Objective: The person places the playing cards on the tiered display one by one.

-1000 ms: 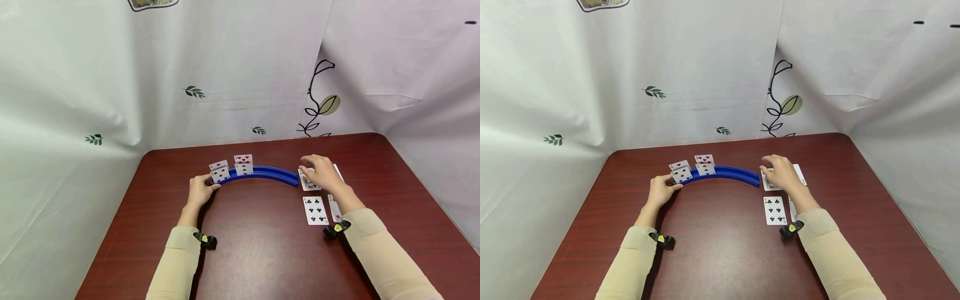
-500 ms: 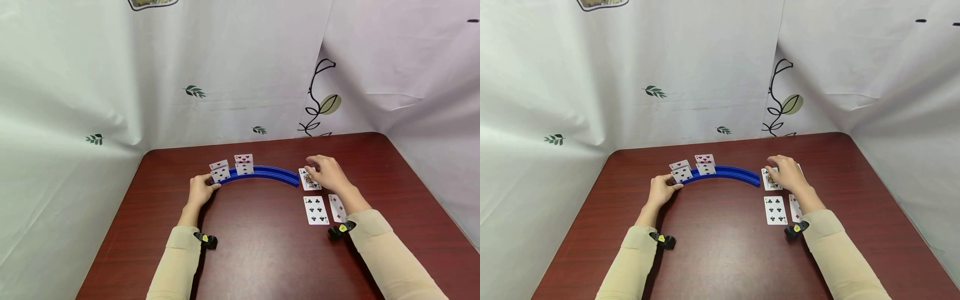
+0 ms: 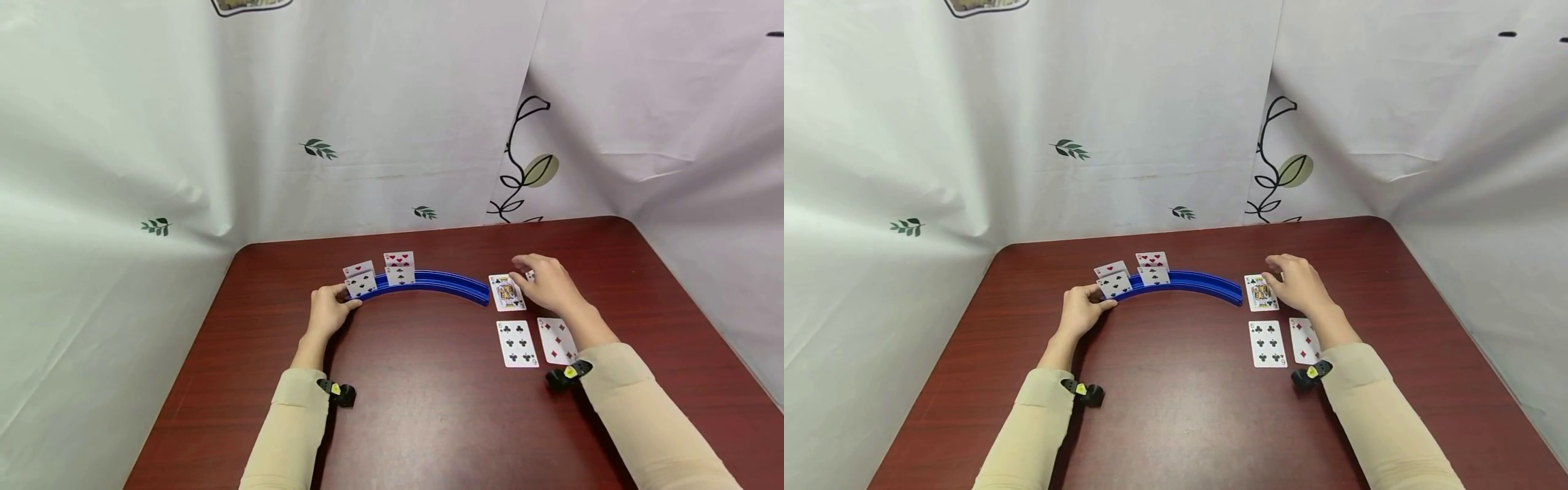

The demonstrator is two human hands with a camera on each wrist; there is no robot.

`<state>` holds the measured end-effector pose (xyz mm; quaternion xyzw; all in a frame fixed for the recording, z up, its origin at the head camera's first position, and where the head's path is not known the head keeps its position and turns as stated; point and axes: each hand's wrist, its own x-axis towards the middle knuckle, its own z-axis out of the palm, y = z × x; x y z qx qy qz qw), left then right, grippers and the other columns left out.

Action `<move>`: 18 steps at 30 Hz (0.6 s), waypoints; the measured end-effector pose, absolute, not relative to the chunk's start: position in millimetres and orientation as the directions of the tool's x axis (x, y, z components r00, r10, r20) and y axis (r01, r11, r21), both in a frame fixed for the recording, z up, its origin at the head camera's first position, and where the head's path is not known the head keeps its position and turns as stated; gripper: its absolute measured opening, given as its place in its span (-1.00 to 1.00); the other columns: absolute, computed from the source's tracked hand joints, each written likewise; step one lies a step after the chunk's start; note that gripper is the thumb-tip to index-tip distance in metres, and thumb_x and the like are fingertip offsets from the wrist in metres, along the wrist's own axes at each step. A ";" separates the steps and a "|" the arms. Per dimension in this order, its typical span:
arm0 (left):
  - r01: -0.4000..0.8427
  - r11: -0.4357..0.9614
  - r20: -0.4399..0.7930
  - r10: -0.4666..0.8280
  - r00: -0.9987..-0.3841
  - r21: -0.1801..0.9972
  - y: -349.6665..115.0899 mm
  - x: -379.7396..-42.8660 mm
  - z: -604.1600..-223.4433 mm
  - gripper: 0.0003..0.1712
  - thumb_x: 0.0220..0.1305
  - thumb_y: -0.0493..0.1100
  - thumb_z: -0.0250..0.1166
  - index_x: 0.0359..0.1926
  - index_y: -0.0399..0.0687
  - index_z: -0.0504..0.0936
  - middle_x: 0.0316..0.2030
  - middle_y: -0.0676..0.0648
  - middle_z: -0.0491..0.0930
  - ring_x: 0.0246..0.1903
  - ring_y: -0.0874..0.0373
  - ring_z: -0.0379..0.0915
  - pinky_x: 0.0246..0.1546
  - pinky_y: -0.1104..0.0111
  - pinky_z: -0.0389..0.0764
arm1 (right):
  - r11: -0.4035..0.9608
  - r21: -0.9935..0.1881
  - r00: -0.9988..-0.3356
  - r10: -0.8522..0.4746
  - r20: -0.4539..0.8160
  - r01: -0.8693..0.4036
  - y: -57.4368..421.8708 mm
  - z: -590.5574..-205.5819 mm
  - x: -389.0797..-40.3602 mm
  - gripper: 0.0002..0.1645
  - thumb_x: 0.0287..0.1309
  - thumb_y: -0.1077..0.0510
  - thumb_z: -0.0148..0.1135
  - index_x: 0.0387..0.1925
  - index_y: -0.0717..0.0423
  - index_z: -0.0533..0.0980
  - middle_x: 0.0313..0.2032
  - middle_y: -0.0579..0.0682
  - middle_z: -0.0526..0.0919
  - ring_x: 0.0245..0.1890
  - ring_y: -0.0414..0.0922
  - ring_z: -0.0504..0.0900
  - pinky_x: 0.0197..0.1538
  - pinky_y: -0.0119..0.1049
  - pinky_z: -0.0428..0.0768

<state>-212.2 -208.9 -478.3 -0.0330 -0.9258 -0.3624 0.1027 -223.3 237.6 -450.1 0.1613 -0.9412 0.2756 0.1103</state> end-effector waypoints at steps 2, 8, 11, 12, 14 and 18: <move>0.137 0.735 0.215 -0.013 -0.977 0.664 -208.8 -212.4 -478.7 -0.64 0.07 -0.24 0.59 -0.08 -0.24 0.78 -0.25 -0.19 0.77 -0.16 -0.05 0.67 -0.06 0.09 0.63 | 0.801 -0.483 -0.929 -0.238 0.283 -0.353 240.4 -450.0 -222.5 -0.58 0.29 0.21 0.31 0.10 0.39 0.58 0.03 0.34 0.65 -0.01 0.23 0.64 0.09 0.20 0.53; 0.136 0.738 0.215 -0.012 -0.977 0.661 -208.8 -212.1 -478.2 -0.65 0.09 -0.24 0.57 -0.07 -0.24 0.78 -0.25 -0.20 0.77 -0.16 -0.06 0.68 -0.07 0.09 0.64 | 0.811 -0.488 -0.943 -0.231 0.240 -0.323 249.3 -452.2 -221.7 -0.58 0.31 0.23 0.26 0.13 0.38 0.55 0.08 0.35 0.62 0.08 0.28 0.57 0.14 0.25 0.49; 0.132 0.739 0.210 -0.014 -0.978 0.661 -208.7 -212.1 -478.0 -0.65 0.10 -0.24 0.57 -0.07 -0.24 0.78 -0.24 -0.20 0.77 -0.14 -0.06 0.67 -0.05 0.09 0.63 | 0.812 -0.497 -0.950 -0.229 0.214 -0.308 254.5 -452.6 -221.2 -0.56 0.31 0.24 0.24 0.16 0.38 0.53 0.10 0.36 0.60 0.10 0.29 0.56 0.15 0.27 0.48; 0.131 0.738 0.209 -0.014 -0.978 0.662 -208.7 -212.1 -478.0 -0.65 0.10 -0.24 0.57 -0.07 -0.24 0.78 -0.25 -0.20 0.77 -0.15 -0.06 0.67 -0.05 0.09 0.63 | 0.812 -0.498 -0.951 -0.230 0.206 -0.304 256.3 -453.0 -221.3 -0.56 0.31 0.24 0.23 0.16 0.39 0.53 0.10 0.36 0.59 0.09 0.30 0.56 0.14 0.27 0.48; 0.129 0.735 0.207 -0.015 -0.978 0.665 -208.7 -211.9 -477.8 -0.66 0.10 -0.25 0.57 -0.07 -0.24 0.78 -0.25 -0.20 0.77 -0.16 -0.05 0.67 -0.06 0.10 0.64 | 0.814 -0.496 -0.952 -0.237 0.194 -0.303 259.7 -453.3 -221.3 -0.54 0.30 0.24 0.24 0.17 0.39 0.52 0.10 0.37 0.59 0.09 0.30 0.55 0.12 0.28 0.48; 0.132 0.731 0.208 -0.014 -0.978 0.669 -208.5 -211.5 -477.7 -0.66 0.09 -0.26 0.57 -0.08 -0.25 0.78 -0.25 -0.20 0.77 -0.17 -0.05 0.68 -0.08 0.09 0.65 | 0.821 -0.480 -0.950 -0.257 0.176 -0.311 266.2 -454.5 -221.8 -0.53 0.27 0.26 0.23 0.18 0.39 0.51 0.08 0.37 0.58 0.06 0.29 0.56 0.06 0.28 0.50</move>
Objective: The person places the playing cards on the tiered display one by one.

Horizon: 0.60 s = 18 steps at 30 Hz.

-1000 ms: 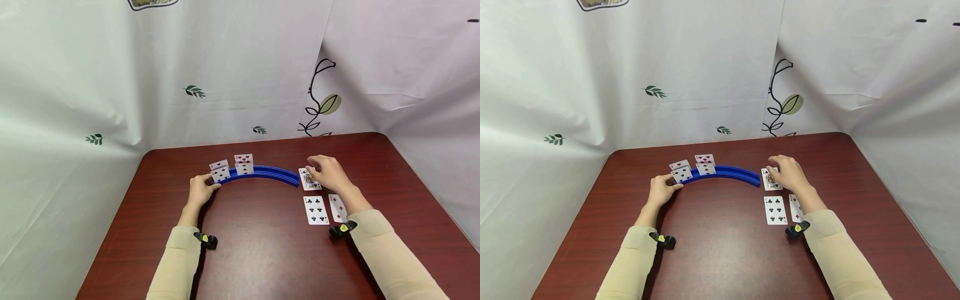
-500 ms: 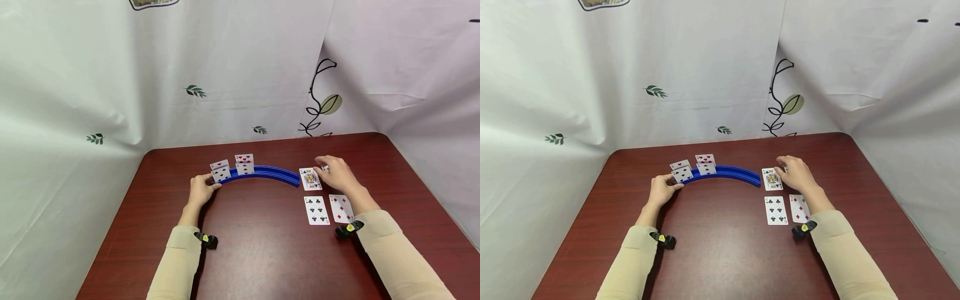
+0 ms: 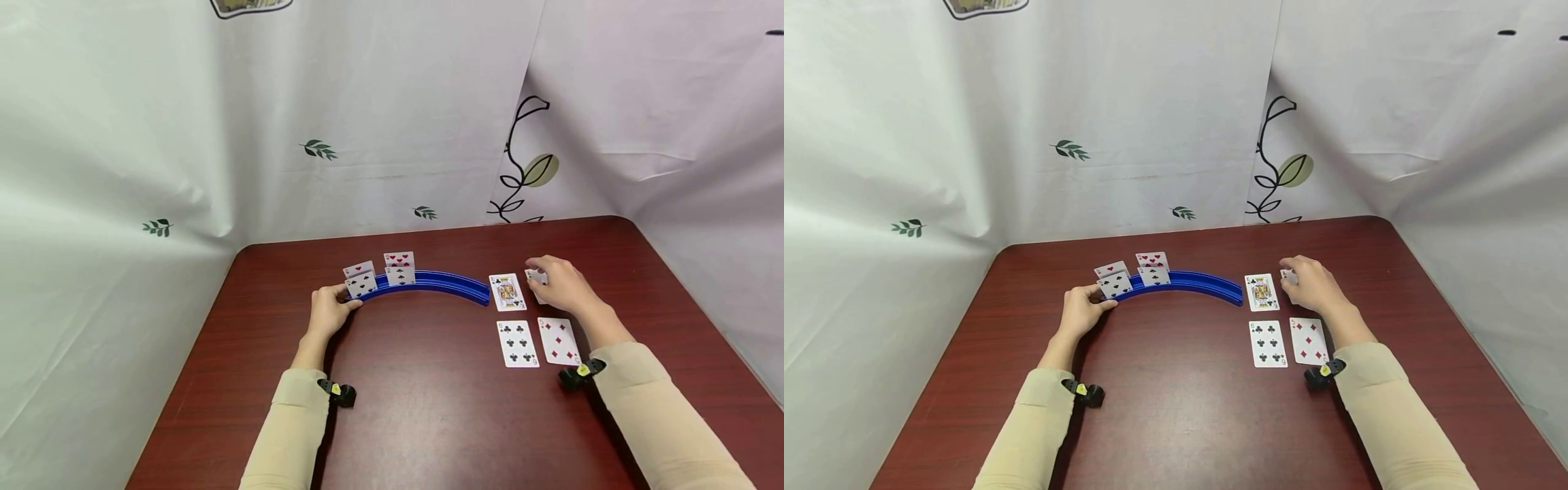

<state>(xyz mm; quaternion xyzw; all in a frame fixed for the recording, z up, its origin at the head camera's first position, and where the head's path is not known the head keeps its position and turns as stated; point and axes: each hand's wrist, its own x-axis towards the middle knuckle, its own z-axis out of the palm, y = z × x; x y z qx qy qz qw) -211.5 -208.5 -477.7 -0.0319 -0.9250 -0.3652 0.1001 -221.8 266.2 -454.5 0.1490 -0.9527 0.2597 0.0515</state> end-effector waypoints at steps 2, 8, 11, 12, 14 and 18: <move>0.130 0.732 0.206 -0.014 -0.978 0.669 -208.5 -211.7 -477.6 -0.66 0.09 -0.26 0.57 -0.07 -0.25 0.78 -0.25 -0.20 0.77 -0.17 -0.05 0.68 -0.08 0.10 0.65 | 0.826 -0.469 -0.950 -0.268 0.162 -0.313 268.9 -454.6 -221.7 -0.52 0.25 0.27 0.23 0.18 0.39 0.51 0.08 0.38 0.57 0.06 0.29 0.56 0.06 0.28 0.50; 0.123 0.729 0.199 -0.019 -0.980 0.673 -208.4 -212.0 -477.5 -0.65 0.09 -0.26 0.57 -0.07 -0.24 0.78 -0.25 -0.20 0.77 -0.16 -0.05 0.67 -0.08 0.09 0.65 | 0.836 -0.460 -0.953 -0.281 0.109 -0.299 273.2 -455.2 -220.8 -0.41 0.10 0.31 0.20 0.21 0.42 0.48 0.11 0.40 0.53 0.07 0.28 0.52 0.09 0.27 0.46; 0.124 0.729 0.202 -0.020 -0.979 0.673 -208.3 -211.8 -477.5 -0.65 0.09 -0.26 0.57 -0.07 -0.24 0.78 -0.25 -0.20 0.77 -0.17 -0.04 0.67 -0.08 0.09 0.65 | 0.838 -0.463 -0.956 -0.283 0.084 -0.289 274.3 -456.7 -221.3 -0.35 0.03 0.33 0.20 0.23 0.41 0.46 0.13 0.38 0.49 0.07 0.27 0.48 0.08 0.25 0.44; 0.124 0.729 0.202 -0.020 -0.979 0.673 -208.4 -211.9 -477.6 -0.65 0.09 -0.26 0.57 -0.07 -0.24 0.78 -0.25 -0.20 0.77 -0.17 -0.04 0.67 -0.08 0.09 0.65 | 0.839 -0.464 -0.956 -0.283 0.074 -0.284 274.8 -457.2 -221.5 -0.33 0.02 0.33 0.21 0.24 0.41 0.45 0.14 0.37 0.47 0.09 0.28 0.45 0.08 0.25 0.43; 0.124 0.729 0.201 -0.019 -0.979 0.673 -208.4 -211.8 -477.9 -0.66 0.09 -0.26 0.57 -0.07 -0.24 0.78 -0.24 -0.20 0.77 -0.17 -0.04 0.68 -0.09 0.10 0.65 | 0.843 -0.461 -0.958 -0.282 0.059 -0.277 276.0 -458.5 -222.0 -0.31 0.02 0.33 0.22 0.27 0.40 0.43 0.17 0.37 0.42 0.15 0.30 0.39 0.10 0.28 0.41; 0.125 0.733 0.204 -0.019 -0.979 0.669 -208.7 -211.9 -478.4 -0.67 0.09 -0.26 0.57 -0.09 -0.23 0.78 -0.25 -0.20 0.77 -0.17 -0.04 0.68 -0.09 0.10 0.65 | 0.851 -0.454 -0.961 -0.275 0.041 -0.263 277.8 -459.2 -222.6 -0.25 0.03 0.32 0.25 0.33 0.39 0.38 0.24 0.38 0.35 0.25 0.34 0.30 0.17 0.34 0.36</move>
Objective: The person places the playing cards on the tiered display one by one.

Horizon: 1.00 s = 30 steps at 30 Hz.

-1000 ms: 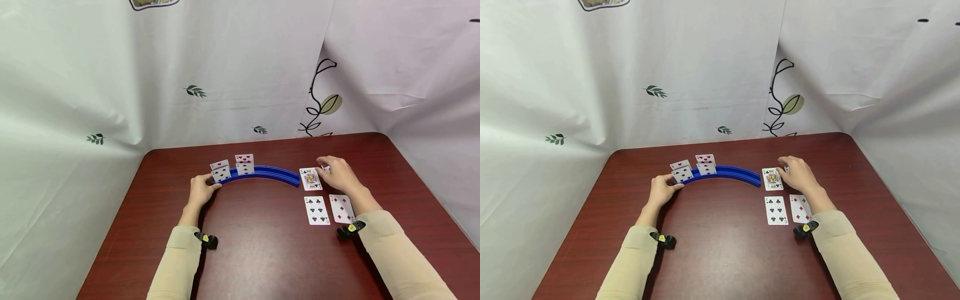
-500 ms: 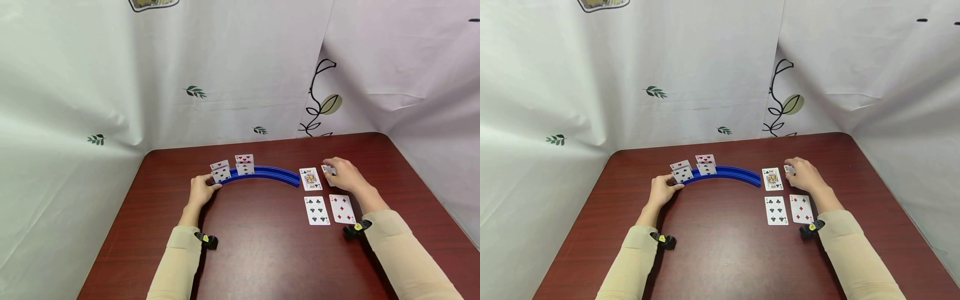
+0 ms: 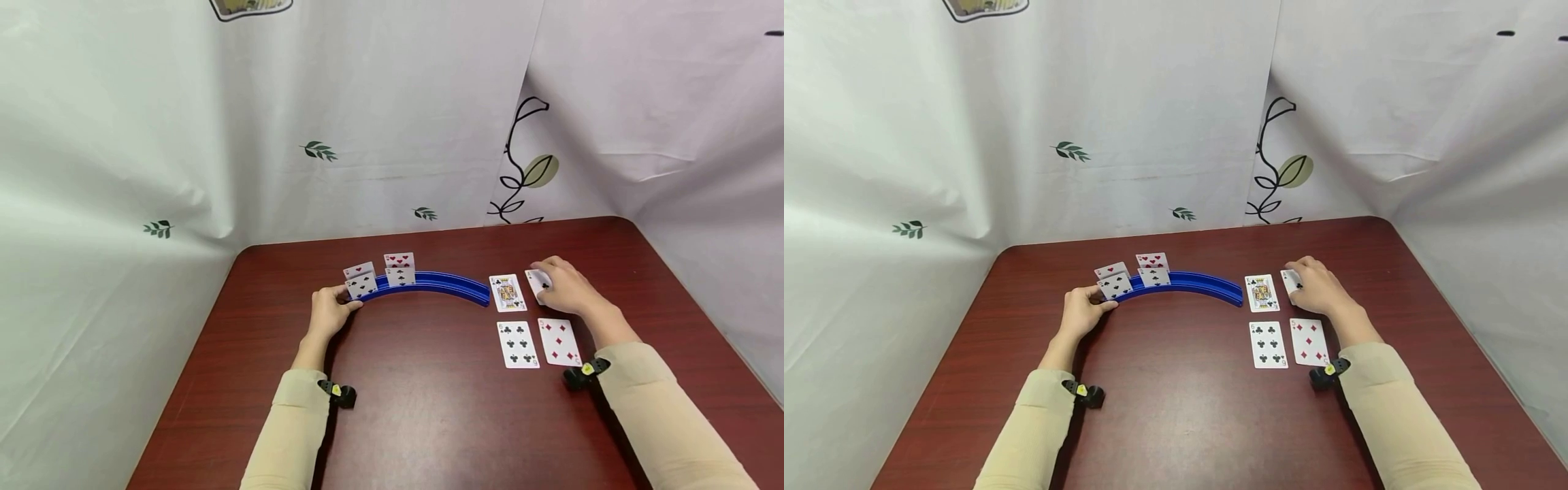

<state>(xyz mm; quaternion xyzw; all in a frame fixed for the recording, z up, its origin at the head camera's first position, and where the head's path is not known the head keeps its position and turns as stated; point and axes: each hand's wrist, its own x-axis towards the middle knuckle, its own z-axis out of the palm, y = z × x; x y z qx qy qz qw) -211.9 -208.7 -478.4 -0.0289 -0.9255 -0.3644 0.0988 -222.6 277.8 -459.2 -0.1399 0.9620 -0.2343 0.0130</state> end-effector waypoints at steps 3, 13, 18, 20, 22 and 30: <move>0.127 0.739 0.209 -0.018 -0.978 0.661 -208.8 -211.6 -478.6 -0.66 0.08 -0.25 0.58 -0.09 -0.23 0.79 -0.25 -0.19 0.77 -0.16 -0.05 0.67 -0.08 0.09 0.64 | 0.859 -0.447 -0.963 -0.267 0.029 -0.251 279.1 -459.7 -222.8 -0.19 0.03 0.30 0.28 0.36 0.40 0.33 0.28 0.40 0.30 0.28 0.36 0.26 0.20 0.37 0.32; 0.124 0.738 0.205 -0.020 -0.979 0.664 -208.6 -211.1 -479.2 -0.66 0.09 -0.25 0.57 -0.08 -0.23 0.79 -0.26 -0.19 0.77 -0.17 -0.05 0.67 -0.09 0.10 0.65 | 0.880 -0.426 -0.963 -0.262 -0.064 -0.211 281.2 -461.5 -223.9 -0.08 0.11 0.18 0.28 0.45 0.40 0.18 0.39 0.46 0.16 0.38 0.43 0.13 0.31 0.45 0.15; 0.127 0.734 0.209 -0.020 -0.978 0.667 -208.9 -211.5 -480.2 -0.67 0.09 -0.25 0.57 -0.08 -0.22 0.79 -0.26 -0.18 0.77 -0.18 -0.04 0.67 -0.09 0.09 0.65 | 0.889 -0.407 -0.963 -0.259 -0.068 -0.211 282.7 -460.6 -223.9 -0.06 0.10 0.14 0.30 0.45 0.41 0.18 0.37 0.47 0.19 0.36 0.43 0.16 0.30 0.45 0.16; 0.132 0.737 0.213 -0.017 -0.977 0.663 -209.0 -211.7 -480.2 -0.67 0.09 -0.25 0.57 -0.09 -0.23 0.78 -0.26 -0.18 0.77 -0.18 -0.04 0.67 -0.10 0.09 0.65 | 0.895 -0.398 -0.966 -0.249 -0.073 -0.201 283.5 -460.3 -223.9 -0.05 0.11 0.12 0.31 0.45 0.41 0.18 0.37 0.47 0.18 0.36 0.44 0.16 0.29 0.46 0.17; 0.135 0.738 0.216 -0.015 -0.976 0.661 -209.0 -211.8 -479.9 -0.68 0.10 -0.25 0.57 -0.10 -0.23 0.78 -0.26 -0.19 0.77 -0.19 -0.04 0.68 -0.10 0.08 0.66 | 0.901 -0.391 -0.968 -0.238 -0.080 -0.189 284.6 -459.7 -223.4 -0.04 0.11 0.10 0.32 0.45 0.42 0.18 0.36 0.49 0.18 0.35 0.45 0.17 0.28 0.47 0.17; 0.146 0.739 0.222 -0.005 -0.975 0.657 -208.9 -211.1 -478.1 -0.70 0.10 -0.25 0.56 -0.12 -0.22 0.79 -0.27 -0.18 0.77 -0.20 -0.05 0.68 -0.11 0.09 0.66 | 0.868 -0.460 -0.968 -0.242 -0.064 -0.187 289.8 -455.9 -221.5 -0.07 0.08 0.14 0.39 0.39 0.46 0.22 0.21 0.51 0.27 0.13 0.39 0.36 0.15 0.36 0.38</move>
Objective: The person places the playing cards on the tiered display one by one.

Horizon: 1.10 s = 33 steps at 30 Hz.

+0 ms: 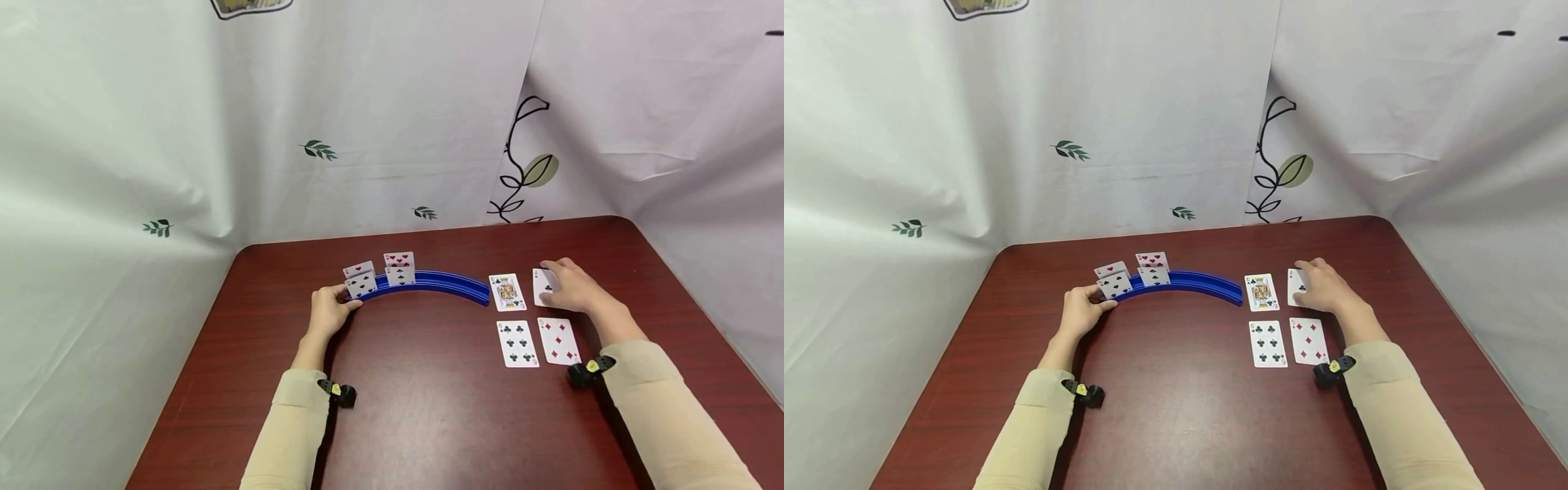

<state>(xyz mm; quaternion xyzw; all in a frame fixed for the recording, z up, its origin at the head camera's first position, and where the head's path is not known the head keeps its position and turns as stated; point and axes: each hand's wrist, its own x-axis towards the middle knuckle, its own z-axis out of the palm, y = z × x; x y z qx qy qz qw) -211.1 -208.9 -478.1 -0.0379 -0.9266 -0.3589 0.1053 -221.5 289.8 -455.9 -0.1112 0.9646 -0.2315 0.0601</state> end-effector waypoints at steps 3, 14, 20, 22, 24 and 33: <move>0.145 0.739 0.221 -0.005 -0.975 0.658 -208.7 -211.5 -478.5 -0.70 0.10 -0.25 0.56 -0.11 -0.22 0.79 -0.27 -0.18 0.77 -0.20 -0.04 0.68 -0.11 0.09 0.66 | 0.849 -0.492 -0.967 -0.249 -0.046 -0.195 290.4 -455.3 -220.8 -0.08 0.07 0.19 0.46 0.35 0.52 0.24 0.16 0.52 0.25 0.07 0.35 0.37 0.13 0.28 0.41; 0.144 0.747 0.217 0.000 -0.976 0.649 -210.4 -211.1 -482.3 -0.72 0.12 -0.24 0.56 -0.13 -0.21 0.79 -0.28 -0.17 0.77 -0.20 -0.04 0.67 -0.11 0.09 0.65 | 0.845 -0.500 -0.977 -0.210 0.021 -0.192 290.9 -460.8 -220.3 -0.34 0.01 0.31 0.52 0.10 0.52 0.43 0.09 0.50 0.36 -0.01 0.31 0.40 0.04 0.22 0.47; 0.142 0.745 0.214 -0.001 -0.977 0.652 -210.7 -211.1 -482.5 -0.74 0.12 -0.23 0.56 -0.15 -0.20 0.79 -0.30 -0.16 0.77 -0.21 -0.03 0.66 -0.11 0.10 0.65 | 0.846 -0.496 -0.981 -0.165 0.104 -0.195 292.3 -460.7 -219.5 -0.57 0.14 0.34 0.41 0.02 0.38 0.47 -0.25 0.34 0.61 -0.31 0.13 0.54 -0.27 -0.01 0.53; 0.142 0.743 0.214 -0.001 -0.977 0.654 -210.2 -210.9 -481.8 -0.74 0.12 -0.24 0.56 -0.15 -0.21 0.79 -0.29 -0.17 0.77 -0.21 -0.04 0.67 -0.11 0.09 0.65 | 0.843 -0.499 -0.978 -0.143 0.149 -0.199 292.3 -458.9 -218.2 -0.64 0.20 0.35 0.35 0.00 0.37 0.48 -0.28 0.33 0.61 -0.34 0.12 0.54 -0.30 -0.03 0.51; 0.143 0.741 0.214 -0.002 -0.977 0.656 -209.8 -210.9 -481.1 -0.73 0.11 -0.24 0.56 -0.14 -0.21 0.79 -0.29 -0.16 0.77 -0.20 -0.04 0.67 -0.10 0.09 0.65 | 0.842 -0.497 -0.972 -0.122 0.199 -0.208 291.4 -455.2 -216.1 -0.70 0.24 0.36 0.30 -0.02 0.36 0.48 -0.30 0.32 0.61 -0.35 0.13 0.52 -0.30 -0.01 0.50; 0.147 0.748 0.230 -0.008 -0.973 0.647 -208.9 -211.5 -478.5 -0.71 0.08 -0.25 0.57 -0.15 -0.22 0.79 -0.30 -0.17 0.77 -0.20 -0.07 0.64 -0.11 0.07 0.63 | 0.834 -0.491 -0.932 -0.071 0.355 -0.250 285.1 -438.5 -213.2 -0.81 0.32 0.37 0.22 -0.06 0.37 0.50 -0.26 0.38 0.64 -0.32 0.21 0.59 -0.26 0.09 0.52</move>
